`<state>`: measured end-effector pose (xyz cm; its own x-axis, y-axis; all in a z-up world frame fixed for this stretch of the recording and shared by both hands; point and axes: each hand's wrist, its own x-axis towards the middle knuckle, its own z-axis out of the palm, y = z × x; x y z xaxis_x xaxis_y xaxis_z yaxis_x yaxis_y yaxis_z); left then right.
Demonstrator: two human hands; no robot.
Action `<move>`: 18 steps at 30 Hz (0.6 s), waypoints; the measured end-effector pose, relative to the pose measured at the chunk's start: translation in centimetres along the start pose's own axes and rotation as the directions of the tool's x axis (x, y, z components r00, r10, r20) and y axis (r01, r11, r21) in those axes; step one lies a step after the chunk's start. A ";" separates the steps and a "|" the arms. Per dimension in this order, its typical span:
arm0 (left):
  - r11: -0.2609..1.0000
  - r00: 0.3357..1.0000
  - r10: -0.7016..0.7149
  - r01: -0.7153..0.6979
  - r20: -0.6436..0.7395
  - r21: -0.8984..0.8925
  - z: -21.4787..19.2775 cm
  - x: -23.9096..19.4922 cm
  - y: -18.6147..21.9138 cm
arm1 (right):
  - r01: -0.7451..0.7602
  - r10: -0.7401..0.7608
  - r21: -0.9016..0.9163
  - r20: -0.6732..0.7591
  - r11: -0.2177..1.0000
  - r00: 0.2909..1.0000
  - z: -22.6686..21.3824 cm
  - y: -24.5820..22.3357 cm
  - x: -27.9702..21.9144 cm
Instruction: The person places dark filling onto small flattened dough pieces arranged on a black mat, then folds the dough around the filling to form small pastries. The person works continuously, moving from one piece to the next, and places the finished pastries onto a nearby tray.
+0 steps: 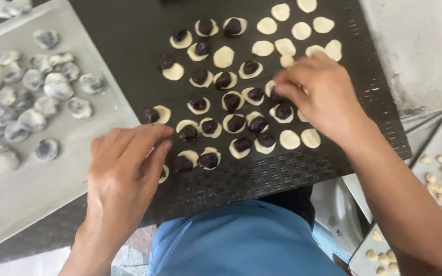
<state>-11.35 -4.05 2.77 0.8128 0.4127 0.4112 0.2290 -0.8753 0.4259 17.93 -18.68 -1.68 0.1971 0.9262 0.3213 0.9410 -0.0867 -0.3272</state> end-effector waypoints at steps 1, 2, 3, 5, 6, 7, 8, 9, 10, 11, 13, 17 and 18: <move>0.999 0.999 -0.045 0.045 -0.007 0.010 -0.3 -1.1 -0.1 | -0.039 0.039 0.002 0.004 0.999 0.999 0.1 -0.3 -1.2; 0.996 0.996 -0.084 0.085 -0.010 0.016 -0.6 -2.2 -0.3 | -0.086 0.086 0.001 0.008 0.996 0.996 0.2 -0.6 -2.7; 0.996 0.996 -0.087 0.087 -0.012 0.022 -0.7 -2.8 -0.3 | -0.081 0.081 0.006 0.006 0.997 0.997 0.9 -0.4 -3.2; 0.991 0.990 -0.135 0.134 -0.039 -0.016 -0.8 -3.9 -0.2 | -0.048 0.048 -0.033 -0.006 0.998 0.999 1.8 0.0 -4.1; 0.991 0.990 -0.136 0.136 -0.044 -0.015 -0.8 -4.1 0.0 | -0.043 0.043 -0.035 -0.006 0.998 0.999 1.6 -1.2 -3.9; 0.989 0.988 -0.148 0.147 -0.041 -0.028 -0.8 -4.3 0.2 | -0.011 0.002 -0.169 -0.055 0.986 0.998 1.3 -2.3 -3.8; 0.987 0.986 -0.160 0.158 -0.040 -0.037 -0.9 -4.5 0.3 | 0.016 -0.048 -0.299 -0.101 0.954 0.994 1.1 -3.5 -3.6; 0.987 0.986 -0.160 0.158 -0.047 -0.033 -1.0 -4.7 0.5 | 0.022 -0.055 -0.300 -0.104 0.954 0.993 1.1 -4.7 -3.5; 0.985 0.984 -0.168 0.166 -0.055 -0.047 -1.0 -4.8 0.7 | 0.009 -0.018 -0.237 -0.037 0.971 0.999 1.2 -5.8 -3.4; 0.983 0.982 -0.177 0.173 -0.063 -0.060 -0.9 -4.9 0.9 | -0.007 0.013 -0.174 0.033 0.985 0.999 1.3 -6.9 -3.3; 0.987 0.985 -0.155 0.151 -0.081 -0.055 -1.3 -5.1 1.2 | -0.010 0.011 -0.153 0.006 0.988 1.000 1.4 -7.5 -4.7; 0.988 0.988 -0.145 0.142 -0.061 -0.055 -1.3 -4.8 0.4 | 0.038 -0.040 -0.019 -0.094 0.999 0.995 2.6 -7.1 -6.1; 0.989 0.988 -0.138 0.135 -0.061 -0.059 -1.2 -4.1 0.2 | 0.034 -0.036 -0.025 -0.098 0.999 0.995 2.1 -7.3 -6.1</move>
<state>-15.25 -5.60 2.13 0.7388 0.5447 0.3969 0.3045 -0.7952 0.5244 9.27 -22.90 -3.11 0.1889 0.8885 0.4183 0.9536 -0.0642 -0.2943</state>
